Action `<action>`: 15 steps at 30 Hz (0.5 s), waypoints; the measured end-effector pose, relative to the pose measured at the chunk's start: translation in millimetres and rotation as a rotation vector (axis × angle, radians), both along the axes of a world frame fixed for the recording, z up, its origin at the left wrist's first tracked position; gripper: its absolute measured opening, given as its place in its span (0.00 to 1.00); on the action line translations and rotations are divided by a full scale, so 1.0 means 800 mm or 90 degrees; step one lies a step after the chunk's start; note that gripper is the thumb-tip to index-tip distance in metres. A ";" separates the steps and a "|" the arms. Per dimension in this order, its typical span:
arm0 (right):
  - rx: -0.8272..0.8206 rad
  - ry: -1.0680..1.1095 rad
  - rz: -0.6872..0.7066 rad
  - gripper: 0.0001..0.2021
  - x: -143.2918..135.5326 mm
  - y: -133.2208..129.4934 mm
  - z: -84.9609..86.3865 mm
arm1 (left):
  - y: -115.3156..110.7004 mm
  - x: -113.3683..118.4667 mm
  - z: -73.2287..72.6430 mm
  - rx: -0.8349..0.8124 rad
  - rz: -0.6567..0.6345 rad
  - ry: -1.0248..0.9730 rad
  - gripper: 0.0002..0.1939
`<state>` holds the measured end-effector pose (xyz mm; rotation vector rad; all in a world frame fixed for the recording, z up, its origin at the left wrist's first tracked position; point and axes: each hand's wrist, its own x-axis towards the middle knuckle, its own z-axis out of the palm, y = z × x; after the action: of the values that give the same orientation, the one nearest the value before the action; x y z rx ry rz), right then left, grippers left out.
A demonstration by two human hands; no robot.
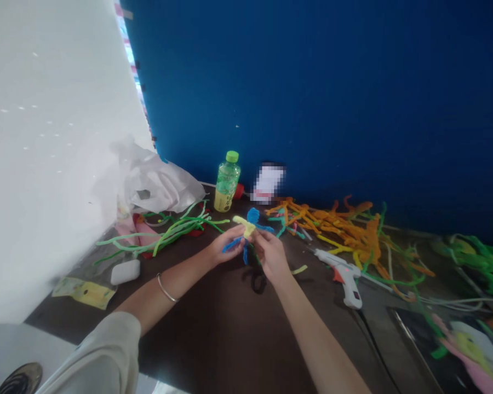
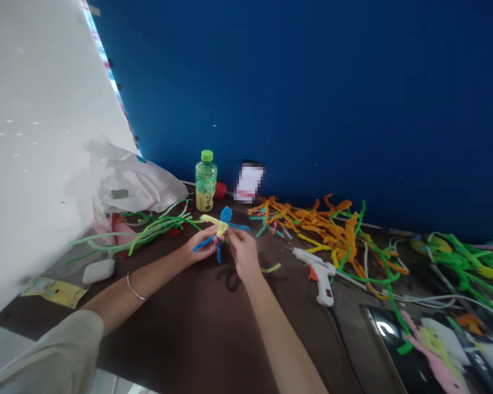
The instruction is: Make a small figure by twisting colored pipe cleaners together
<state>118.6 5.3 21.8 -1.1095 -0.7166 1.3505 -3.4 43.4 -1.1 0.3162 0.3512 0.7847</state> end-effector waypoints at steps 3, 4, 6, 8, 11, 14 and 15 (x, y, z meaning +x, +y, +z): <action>0.012 0.035 0.025 0.12 0.002 0.002 -0.005 | -0.002 0.004 -0.003 0.042 0.012 0.033 0.06; 0.016 0.039 0.034 0.12 0.002 0.002 -0.006 | -0.002 0.005 -0.004 0.056 0.024 0.042 0.05; 0.018 0.039 0.033 0.12 0.002 0.004 -0.009 | -0.003 0.008 -0.005 0.080 0.058 0.066 0.06; 0.024 0.025 0.002 0.12 0.002 0.005 -0.012 | -0.003 0.009 -0.006 0.097 0.093 0.095 0.08; 0.060 -0.047 -0.068 0.12 0.003 0.006 -0.014 | -0.003 0.009 -0.002 0.128 0.115 0.121 0.10; 0.114 -0.189 -0.130 0.12 0.005 0.004 -0.015 | -0.004 0.010 0.002 0.170 0.119 0.144 0.14; 0.126 -0.240 -0.145 0.12 0.006 0.003 -0.015 | -0.004 0.011 0.003 0.185 0.135 0.167 0.16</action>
<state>123.2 7.7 9.9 -1.2558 -0.9439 0.8668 5.2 39.9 1.5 0.6660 0.5239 1.0077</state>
